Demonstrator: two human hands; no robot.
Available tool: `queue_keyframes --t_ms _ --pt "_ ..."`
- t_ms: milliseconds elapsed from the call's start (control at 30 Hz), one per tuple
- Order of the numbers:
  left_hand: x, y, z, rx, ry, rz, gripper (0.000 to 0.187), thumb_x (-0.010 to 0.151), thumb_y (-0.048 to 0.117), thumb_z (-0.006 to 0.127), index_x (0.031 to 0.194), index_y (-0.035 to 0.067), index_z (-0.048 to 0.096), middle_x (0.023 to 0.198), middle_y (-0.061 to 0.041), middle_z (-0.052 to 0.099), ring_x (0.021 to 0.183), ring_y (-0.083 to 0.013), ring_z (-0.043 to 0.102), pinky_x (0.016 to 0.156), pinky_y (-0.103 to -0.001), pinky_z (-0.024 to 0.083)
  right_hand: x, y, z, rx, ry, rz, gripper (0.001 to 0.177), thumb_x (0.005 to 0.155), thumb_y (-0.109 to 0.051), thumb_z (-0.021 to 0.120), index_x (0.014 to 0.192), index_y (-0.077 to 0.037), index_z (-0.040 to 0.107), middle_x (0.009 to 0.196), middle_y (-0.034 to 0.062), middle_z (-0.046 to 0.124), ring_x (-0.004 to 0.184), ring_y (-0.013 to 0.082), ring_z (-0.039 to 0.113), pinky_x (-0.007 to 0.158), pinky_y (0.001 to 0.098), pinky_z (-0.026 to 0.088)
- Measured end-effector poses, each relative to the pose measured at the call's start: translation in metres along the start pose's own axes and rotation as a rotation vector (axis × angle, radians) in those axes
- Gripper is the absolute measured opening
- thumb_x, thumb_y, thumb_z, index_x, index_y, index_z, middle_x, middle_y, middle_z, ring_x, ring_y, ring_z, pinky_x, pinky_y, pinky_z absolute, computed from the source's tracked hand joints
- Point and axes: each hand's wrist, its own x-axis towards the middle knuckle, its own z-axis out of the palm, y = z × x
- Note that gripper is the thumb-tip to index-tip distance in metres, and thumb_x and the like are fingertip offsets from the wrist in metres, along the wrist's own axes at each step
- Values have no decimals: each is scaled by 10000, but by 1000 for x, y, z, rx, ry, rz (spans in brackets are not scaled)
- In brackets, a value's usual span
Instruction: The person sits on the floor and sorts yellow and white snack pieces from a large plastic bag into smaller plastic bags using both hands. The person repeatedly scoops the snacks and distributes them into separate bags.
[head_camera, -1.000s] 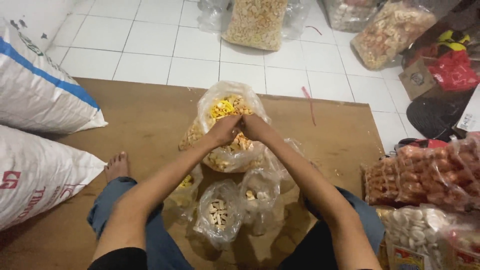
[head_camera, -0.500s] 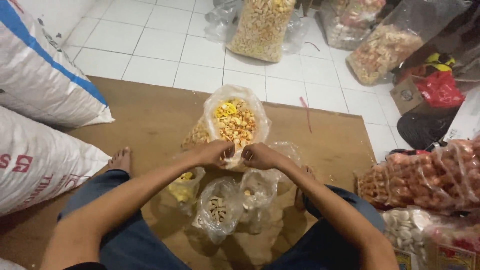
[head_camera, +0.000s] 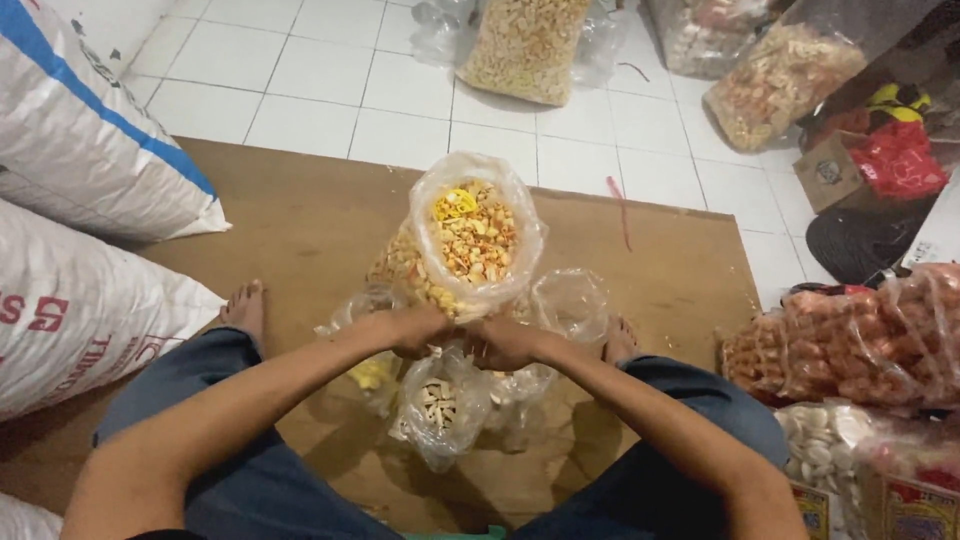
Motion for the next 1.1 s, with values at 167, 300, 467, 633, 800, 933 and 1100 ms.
queue_keyframes --t_ms 167,300,467,633,800,933,1100 --pt "10 -10 13 50 25 2 181 763 112 749 942 100 727 940 -145 773 976 -397 735 865 -480 591 1 -6 2 34 -23 2 282 819 -176 671 1082 -74 686 964 155 768 942 361 760 774 431 609" --pt "-2 4 -2 71 -9 -78 190 810 143 731 999 128 727 981 -120 772 1019 -365 732 878 -457 589 6 0 6 71 -56 -10 266 833 -183 670 1089 -112 696 962 113 776 912 327 763 756 407 608" --pt "5 2 -1 167 -4 -166 227 849 262 722 1055 167 705 1021 -121 765 1018 -361 739 860 -475 597 14 4 8 93 -58 -13 275 834 -184 665 1099 -126 710 970 102 782 924 315 764 769 398 610" --pt "-2 19 -21 197 -11 -173 211 865 266 715 1059 183 718 1003 -142 768 998 -379 743 844 -502 605 11 -11 2 76 -49 -38 280 848 -186 663 1105 -95 724 994 164 782 950 371 758 779 454 611" --pt "10 12 -4 215 3 -168 247 840 307 759 1059 223 681 1002 -104 767 991 -356 748 823 -501 606 7 -26 -2 -11 -9 -84 249 862 -230 648 1038 -82 744 946 166 782 939 397 752 819 499 597" --pt "6 14 0 251 -8 -131 204 840 328 756 1009 222 713 975 -74 775 983 -324 755 805 -474 614 9 -11 13 22 -40 -62 282 899 -279 620 1013 -58 753 948 180 780 954 401 749 833 484 593" --pt "-15 70 -37 2 -20 -100 196 825 278 753 926 112 735 950 -177 766 959 -409 742 805 -518 602 9 -8 11 -7 -83 -46 275 897 -309 655 971 -75 779 938 155 787 906 384 754 756 463 602"
